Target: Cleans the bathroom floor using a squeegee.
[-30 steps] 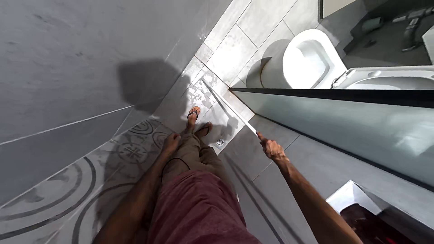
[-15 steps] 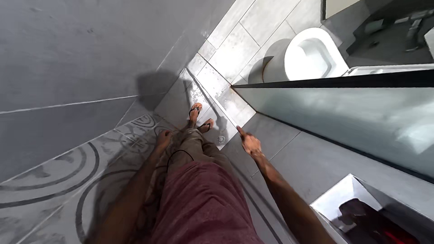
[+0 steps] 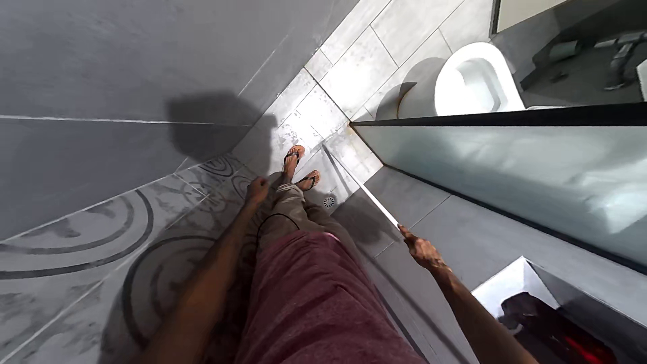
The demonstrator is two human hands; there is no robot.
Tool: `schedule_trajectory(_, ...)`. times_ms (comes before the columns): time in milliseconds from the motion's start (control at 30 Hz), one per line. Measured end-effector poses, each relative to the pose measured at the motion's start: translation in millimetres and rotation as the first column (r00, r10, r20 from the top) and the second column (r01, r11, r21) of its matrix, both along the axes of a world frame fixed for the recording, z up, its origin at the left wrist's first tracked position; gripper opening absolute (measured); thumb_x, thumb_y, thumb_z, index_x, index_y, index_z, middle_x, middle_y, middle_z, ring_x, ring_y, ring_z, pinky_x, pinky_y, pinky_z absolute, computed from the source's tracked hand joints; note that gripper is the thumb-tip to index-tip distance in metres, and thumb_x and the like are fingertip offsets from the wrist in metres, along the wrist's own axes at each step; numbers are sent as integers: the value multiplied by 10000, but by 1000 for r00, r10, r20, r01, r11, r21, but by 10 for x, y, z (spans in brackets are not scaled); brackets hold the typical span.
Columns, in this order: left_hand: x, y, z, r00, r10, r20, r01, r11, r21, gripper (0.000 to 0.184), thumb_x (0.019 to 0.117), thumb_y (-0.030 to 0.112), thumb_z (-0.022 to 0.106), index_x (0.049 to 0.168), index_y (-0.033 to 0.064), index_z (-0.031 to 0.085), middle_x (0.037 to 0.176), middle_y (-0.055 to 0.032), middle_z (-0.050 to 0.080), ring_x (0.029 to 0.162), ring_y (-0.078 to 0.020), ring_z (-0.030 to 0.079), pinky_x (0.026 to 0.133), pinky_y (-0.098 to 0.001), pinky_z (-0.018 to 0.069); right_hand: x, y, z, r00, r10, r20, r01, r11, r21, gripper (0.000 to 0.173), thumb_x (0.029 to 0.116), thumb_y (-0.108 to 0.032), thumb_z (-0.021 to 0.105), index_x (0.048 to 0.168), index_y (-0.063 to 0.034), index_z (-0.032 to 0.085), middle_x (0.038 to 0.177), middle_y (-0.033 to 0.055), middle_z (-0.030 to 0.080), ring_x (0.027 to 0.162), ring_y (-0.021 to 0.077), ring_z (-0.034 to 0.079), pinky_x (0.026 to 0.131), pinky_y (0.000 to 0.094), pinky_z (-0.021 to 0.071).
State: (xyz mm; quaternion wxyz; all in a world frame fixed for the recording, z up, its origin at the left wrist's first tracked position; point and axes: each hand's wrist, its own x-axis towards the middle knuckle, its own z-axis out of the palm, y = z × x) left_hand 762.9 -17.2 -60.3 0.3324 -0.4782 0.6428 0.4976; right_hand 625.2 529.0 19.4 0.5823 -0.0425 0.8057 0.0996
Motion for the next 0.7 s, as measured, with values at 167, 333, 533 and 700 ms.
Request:
schedule_trajectory(167, -227, 99, -235, 990, 18, -142, -9, 998, 62, 342, 1085, 231, 502, 1316, 0, 601, 1246, -217, 667, 1153, -329, 654, 1029, -521, 498, -125, -68, 87, 992, 98, -84, -107, 987, -121, 481, 1103, -312, 368, 1559, -463, 405, 1175, 207, 717, 1024, 457, 699, 842, 689, 535)
schedule_trajectory(333, -59, 65, 90, 999, -34, -22, 35, 999, 39, 372, 1102, 269, 465, 1357, 17, 564, 1299, -246, 631, 1183, -392, 629, 1012, -576, 487, -504, -976, -158, 976, 195, -93, -200, 978, -50, 509, 1088, -295, 386, 1543, -524, 386, 1264, 209, 683, 1113, 457, 669, 881, 679, 519)
schedule_trajectory(533, 549, -134, -338, 996, -46, 79, 51, 996, -66, 349, 1082, 263, 506, 1316, 19, 593, 1255, -244, 648, 1113, -386, 657, 955, -582, 519, -722, 31, 135, 983, 134, -126, -146, 985, -96, 457, 1101, -336, 381, 1521, -507, 439, 1202, 224, 711, 1080, 497, 676, 863, 728, 502)
schedule_trajectory(700, 524, -52, -259, 995, -32, 98, 40, 996, -82, 346, 1081, 252, 503, 1312, 12, 596, 1236, -233, 661, 1095, -368, 664, 947, -567, 518, -570, -593, -292, 985, 25, -173, -59, 979, -195, 454, 1109, -348, 400, 1550, -453, 423, 1148, 224, 720, 1040, 472, 685, 857, 691, 516)
